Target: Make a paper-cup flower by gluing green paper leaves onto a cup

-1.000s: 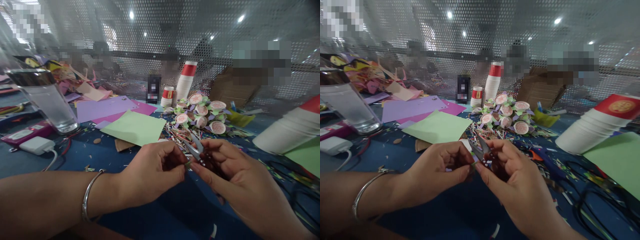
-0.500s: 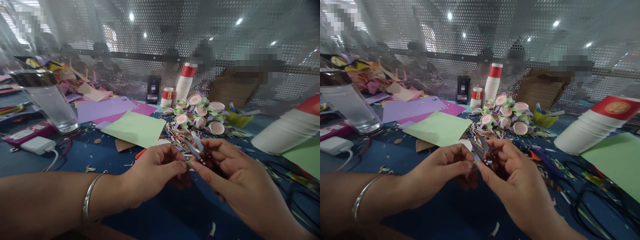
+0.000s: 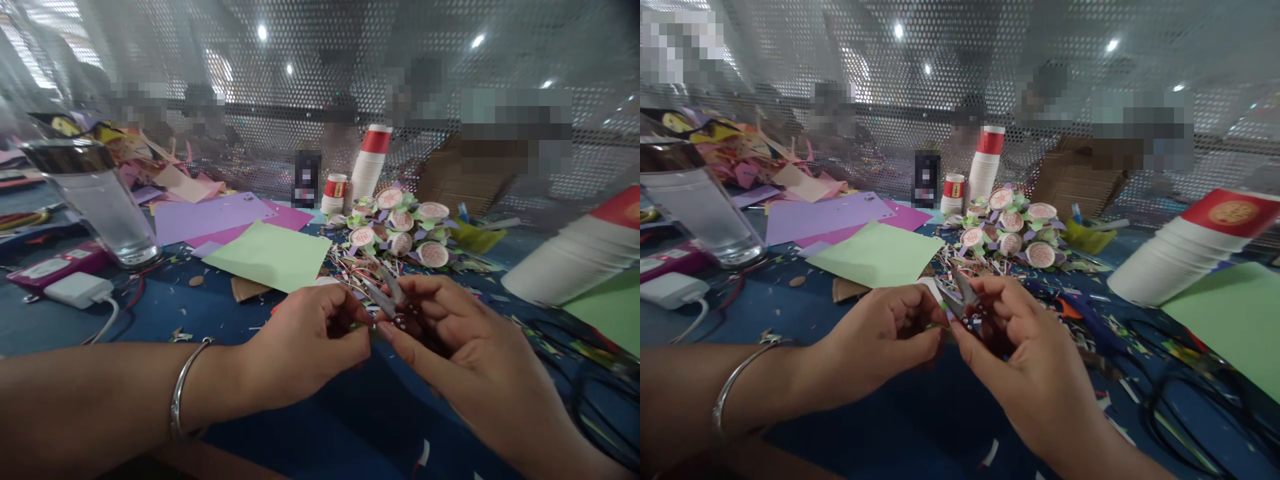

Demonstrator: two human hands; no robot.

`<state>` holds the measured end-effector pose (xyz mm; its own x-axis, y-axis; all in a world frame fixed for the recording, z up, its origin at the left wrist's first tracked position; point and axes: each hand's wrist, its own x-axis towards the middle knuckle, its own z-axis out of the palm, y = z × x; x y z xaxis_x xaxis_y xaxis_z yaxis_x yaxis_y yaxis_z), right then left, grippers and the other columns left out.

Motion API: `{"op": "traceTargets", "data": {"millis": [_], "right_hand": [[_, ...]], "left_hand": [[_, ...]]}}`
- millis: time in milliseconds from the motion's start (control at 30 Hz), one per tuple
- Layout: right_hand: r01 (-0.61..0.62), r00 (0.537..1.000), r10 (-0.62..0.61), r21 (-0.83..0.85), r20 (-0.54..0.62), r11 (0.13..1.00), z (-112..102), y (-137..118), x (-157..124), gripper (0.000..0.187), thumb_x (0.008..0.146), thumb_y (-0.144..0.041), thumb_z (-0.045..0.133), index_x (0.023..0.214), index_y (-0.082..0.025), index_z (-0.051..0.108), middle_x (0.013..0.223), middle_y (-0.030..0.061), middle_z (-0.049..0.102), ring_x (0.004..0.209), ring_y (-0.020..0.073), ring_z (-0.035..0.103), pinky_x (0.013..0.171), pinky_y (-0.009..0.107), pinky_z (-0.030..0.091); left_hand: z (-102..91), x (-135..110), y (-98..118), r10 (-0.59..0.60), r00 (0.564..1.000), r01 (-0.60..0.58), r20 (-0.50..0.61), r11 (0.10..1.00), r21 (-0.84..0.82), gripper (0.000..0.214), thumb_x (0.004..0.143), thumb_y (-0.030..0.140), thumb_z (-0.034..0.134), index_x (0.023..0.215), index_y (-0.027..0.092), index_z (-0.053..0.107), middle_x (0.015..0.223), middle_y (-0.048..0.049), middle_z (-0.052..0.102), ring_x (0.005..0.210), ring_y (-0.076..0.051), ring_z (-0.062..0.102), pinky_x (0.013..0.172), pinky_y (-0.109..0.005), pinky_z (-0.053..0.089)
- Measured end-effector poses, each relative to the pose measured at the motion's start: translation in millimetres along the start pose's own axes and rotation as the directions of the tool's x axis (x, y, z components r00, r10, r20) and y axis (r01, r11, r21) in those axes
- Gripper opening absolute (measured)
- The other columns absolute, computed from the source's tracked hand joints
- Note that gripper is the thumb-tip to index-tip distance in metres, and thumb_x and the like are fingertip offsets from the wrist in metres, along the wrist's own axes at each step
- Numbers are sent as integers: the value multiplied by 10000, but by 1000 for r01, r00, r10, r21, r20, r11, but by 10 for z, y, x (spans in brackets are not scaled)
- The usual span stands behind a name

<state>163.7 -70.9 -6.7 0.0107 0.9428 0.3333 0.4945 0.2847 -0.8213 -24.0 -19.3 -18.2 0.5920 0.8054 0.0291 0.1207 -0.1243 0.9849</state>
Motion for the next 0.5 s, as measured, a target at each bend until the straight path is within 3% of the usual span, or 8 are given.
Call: {"op": "traceTargets", "data": {"millis": [133, 333, 433, 500], "right_hand": [[18, 1000, -17, 43, -26, 999, 55, -52, 16, 247, 847, -328, 739, 1058, -217, 672, 986, 78, 818, 811, 227, 810, 652, 246, 660], [17, 1000, -17, 9, 16, 1000, 46, -35, -4, 228, 874, -331, 710, 1071, -228, 663, 1012, 67, 817, 811, 202, 805, 643, 218, 643], [18, 999, -16, -59, 35, 998, -14, 2, 1, 253, 897, -363, 700, 1113, -239, 657, 1045, 63, 814, 845, 209, 804, 661, 230, 642], [4, 1000, -4, -74, -13, 997, -70, 24, 31, 274, 891, -390, 709, 1118, -248, 649, 988, 42, 813, 796, 204, 795, 646, 242, 636]], "left_hand": [[-4, -1, -1, 45, 999, -46, 4, 995, 92, 50, 813, 211, 632, 856, 192, 616, 706, 35, 585, 609, -107, 492, 549, -256, 383], [-5, 12, 40, 64, 998, -63, -2, 993, 102, 56, 780, 174, 639, 828, 186, 614, 674, 37, 603, 576, -99, 505, 521, -242, 379], [-9, 12, 52, 73, 997, -72, -8, 996, 48, 57, 784, 165, 648, 804, 185, 599, 667, 33, 619, 578, -102, 551, 532, -236, 425], [-18, 23, 55, 61, 998, -62, -22, 997, -53, 85, 805, 168, 659, 799, 183, 576, 671, 33, 635, 581, -99, 594, 551, -228, 471]]}}
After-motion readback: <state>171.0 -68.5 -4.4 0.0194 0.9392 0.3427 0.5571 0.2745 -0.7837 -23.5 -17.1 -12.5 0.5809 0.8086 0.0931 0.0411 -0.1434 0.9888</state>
